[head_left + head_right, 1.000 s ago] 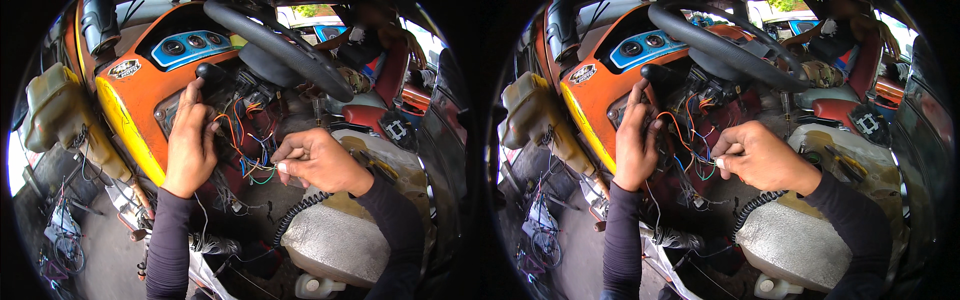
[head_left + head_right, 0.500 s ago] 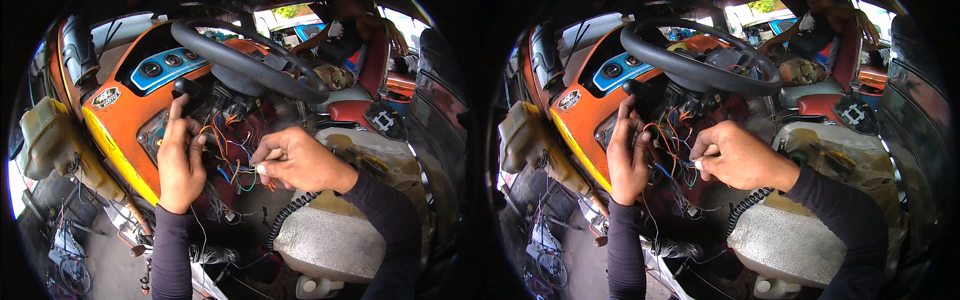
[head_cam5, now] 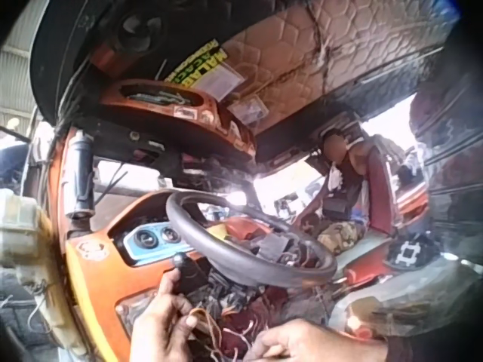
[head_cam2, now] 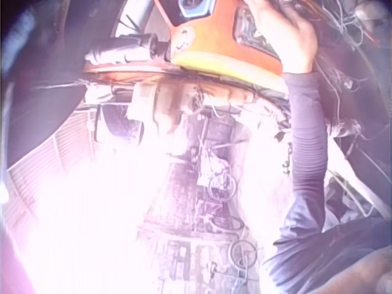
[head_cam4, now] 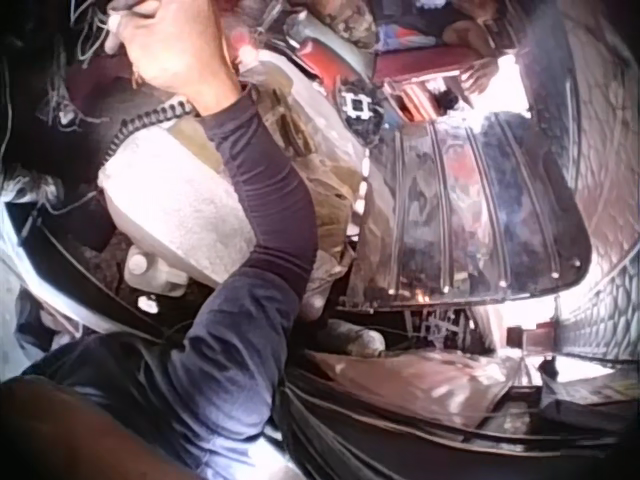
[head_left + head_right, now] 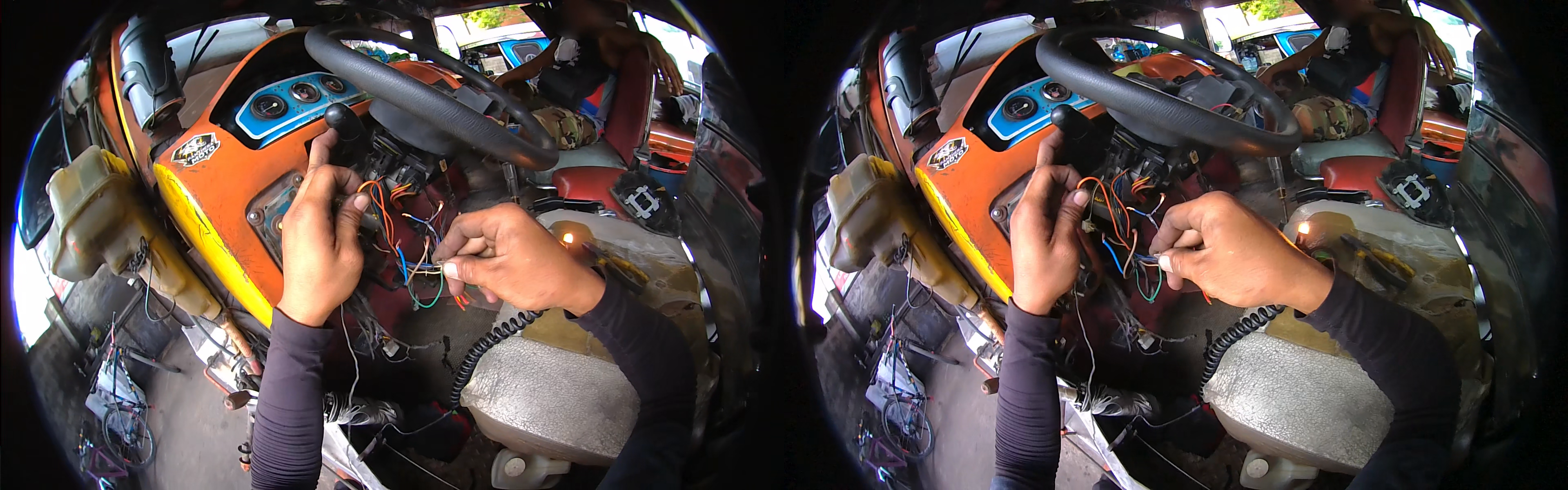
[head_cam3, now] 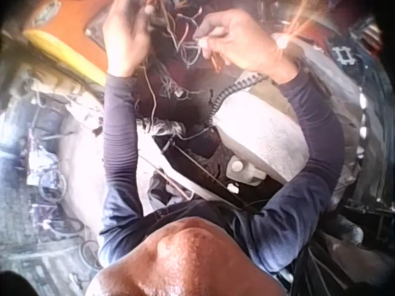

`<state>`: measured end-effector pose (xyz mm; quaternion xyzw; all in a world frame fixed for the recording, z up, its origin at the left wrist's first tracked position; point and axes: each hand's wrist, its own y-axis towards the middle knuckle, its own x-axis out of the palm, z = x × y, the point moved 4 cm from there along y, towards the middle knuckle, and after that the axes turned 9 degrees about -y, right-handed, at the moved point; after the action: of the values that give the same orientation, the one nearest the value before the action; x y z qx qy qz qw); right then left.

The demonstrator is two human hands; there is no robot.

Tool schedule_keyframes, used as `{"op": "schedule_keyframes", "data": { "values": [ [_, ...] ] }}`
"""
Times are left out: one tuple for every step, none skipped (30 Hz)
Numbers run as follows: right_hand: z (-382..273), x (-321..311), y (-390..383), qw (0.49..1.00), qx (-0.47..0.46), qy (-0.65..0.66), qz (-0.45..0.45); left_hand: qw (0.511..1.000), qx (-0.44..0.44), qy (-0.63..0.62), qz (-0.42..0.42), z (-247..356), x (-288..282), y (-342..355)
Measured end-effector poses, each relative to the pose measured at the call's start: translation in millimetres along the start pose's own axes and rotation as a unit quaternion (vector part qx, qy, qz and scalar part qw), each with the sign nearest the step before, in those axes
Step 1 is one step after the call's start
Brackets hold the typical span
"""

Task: The person works on the exposed wiring harness under the dashboard of a three-wheeled vehicle. They repeatedly strip, twist, and connect individual colored wires by hand, occasionally turning the ignition key to test the electrical circuit.

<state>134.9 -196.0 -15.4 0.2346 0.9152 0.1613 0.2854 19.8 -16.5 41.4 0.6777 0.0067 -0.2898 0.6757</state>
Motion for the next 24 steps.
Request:
{"op": "schedule_keyframes", "data": {
  "values": [
    [1,-2,-1,1.000,0.000,0.003,0.005,0.998,-0.053,-0.020,-0.004,3,-1,-1],
    [4,-3,1,1.000,-0.004,0.001,0.006,0.999,-0.041,-0.019,-0.001,3,-3,-4],
    [3,-3,0,1.000,-0.008,0.003,0.006,0.999,-0.039,-0.023,0.003,1,-3,-5],
    [1,-1,0,1.000,-0.012,0.004,0.004,0.999,-0.038,-0.027,0.007,-1,-5,-7],
    [-1,0,0,1.000,-0.015,0.004,0.002,0.999,-0.034,-0.031,0.009,-1,-6,-7],
    [0,1,0,1.000,-0.014,0.003,0.000,0.999,-0.036,-0.024,0.006,0,-6,-3],
    [1,1,1,1.000,-0.012,0.000,-0.002,0.999,-0.037,-0.020,0.005,1,-3,1],
    [1,1,1,1.000,-0.010,-0.004,-0.005,1.000,0.018,-0.006,0.015,3,0,5],
    [0,1,1,1.000,-0.007,-0.005,-0.005,1.000,-0.008,-0.016,0.015,2,0,2],
    [0,1,0,1.000,-0.006,-0.002,-0.002,0.999,-0.031,-0.026,0.011,2,-2,0],
    [-1,0,0,1.000,-0.006,0.000,0.000,0.998,-0.054,-0.035,0.007,1,-4,-3],
    [0,-1,1,1.000,-0.011,0.003,-0.003,0.999,-0.033,-0.020,0.012,-1,-5,-5],
    [1,-1,2,1.000,-0.015,0.005,-0.005,1.000,-0.009,-0.006,0.019,0,-6,-6],
    [1,-1,1,1.000,-0.019,0.007,-0.008,1.000,-0.004,-0.002,0.023,1,-4,-4],
    [1,-2,0,1.000,-0.015,0.000,-0.002,0.998,-0.057,-0.029,0.017,1,-2,-2],
    [1,-1,0,1.000,-0.011,-0.005,0.000,0.992,-0.112,-0.052,0.015,3,-2,-1],
    [0,-1,1,1.000,-0.008,-0.011,0.001,0.995,-0.088,-0.043,0.014,4,-2,0],
    [0,0,1,1.000,-0.007,-0.006,0.000,0.997,-0.064,-0.034,0.013,3,-1,1],
    [0,0,1,1.000,-0.006,-0.001,0.001,0.999,-0.039,-0.025,0.011,3,0,2],
    [0,0,1,1.000,-0.006,0.005,0.001,0.999,-0.043,-0.027,0.010,3,-3,-2],
    [0,-1,1,1.000,-0.006,0.006,0.001,0.999,-0.039,-0.029,0.011,2,-3,-4],
    [-1,0,1,1.000,-0.008,0.006,-0.001,0.999,-0.034,-0.028,0.014,0,-6,-8],
    [-2,2,2,1.000,-0.011,0.006,-0.003,1.000,-0.005,-0.007,0.019,-3,-7,-7],
    [-2,2,2,1.000,-0.011,0.003,-0.004,0.999,0.025,0.014,0.022,-5,-7,-7]
  ]
}}
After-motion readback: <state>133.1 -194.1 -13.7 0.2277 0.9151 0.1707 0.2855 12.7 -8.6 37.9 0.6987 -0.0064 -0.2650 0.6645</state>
